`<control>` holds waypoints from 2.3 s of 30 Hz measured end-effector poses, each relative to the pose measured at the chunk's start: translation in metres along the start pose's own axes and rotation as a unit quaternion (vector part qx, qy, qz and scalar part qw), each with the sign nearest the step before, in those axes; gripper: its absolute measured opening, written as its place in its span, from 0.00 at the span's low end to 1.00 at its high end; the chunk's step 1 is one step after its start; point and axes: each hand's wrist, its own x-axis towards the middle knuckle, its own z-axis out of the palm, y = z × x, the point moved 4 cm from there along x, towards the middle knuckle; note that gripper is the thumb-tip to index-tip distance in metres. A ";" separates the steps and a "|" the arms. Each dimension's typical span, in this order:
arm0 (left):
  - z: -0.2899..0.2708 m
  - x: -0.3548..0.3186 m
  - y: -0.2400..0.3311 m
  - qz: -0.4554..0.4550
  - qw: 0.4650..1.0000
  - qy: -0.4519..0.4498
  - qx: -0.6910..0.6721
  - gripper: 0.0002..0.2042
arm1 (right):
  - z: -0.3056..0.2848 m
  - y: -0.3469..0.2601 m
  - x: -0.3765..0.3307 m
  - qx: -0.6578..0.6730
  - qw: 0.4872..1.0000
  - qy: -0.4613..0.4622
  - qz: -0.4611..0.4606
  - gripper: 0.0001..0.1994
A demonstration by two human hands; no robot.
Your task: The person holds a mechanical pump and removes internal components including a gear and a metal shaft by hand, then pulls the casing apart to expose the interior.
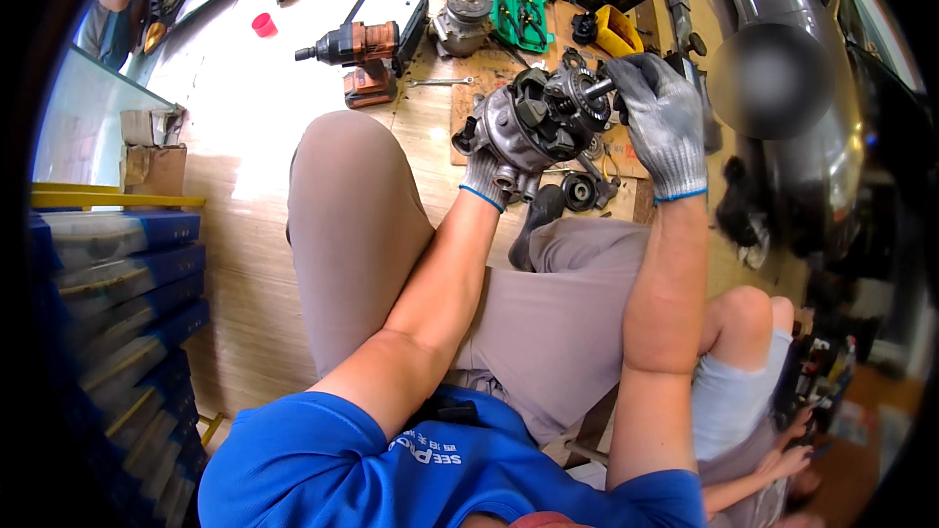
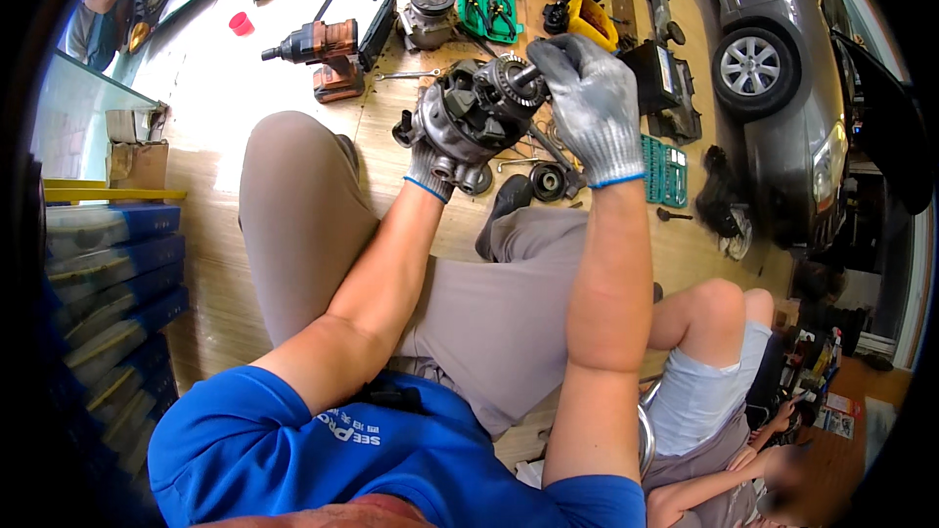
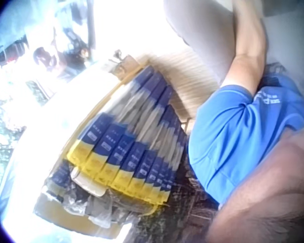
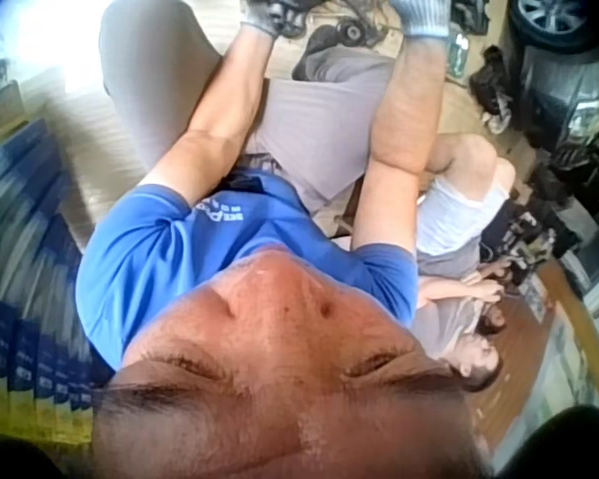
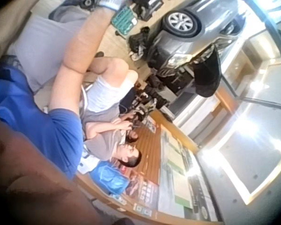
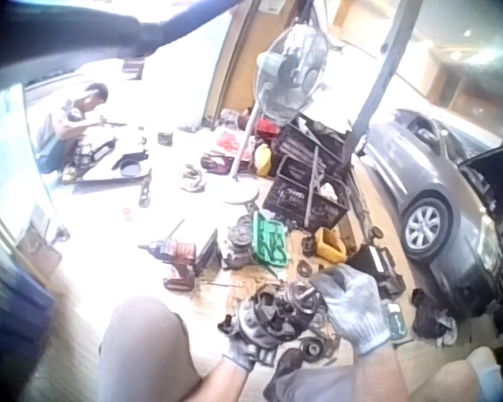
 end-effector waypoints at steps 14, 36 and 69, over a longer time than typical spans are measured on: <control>-0.023 0.021 0.031 -0.031 0.998 -0.046 0.024 0.18 | 0.006 0.007 0.000 0.247 0.967 -0.063 0.016 0.13; -0.022 0.020 0.028 0.021 0.998 0.001 0.055 0.22 | 0.012 -0.002 -0.003 -0.230 0.928 0.063 -0.287 0.21; -0.011 0.010 0.030 0.017 0.998 -0.010 0.055 0.15 | 0.002 -0.002 0.003 0.022 0.990 -0.063 -0.128 0.12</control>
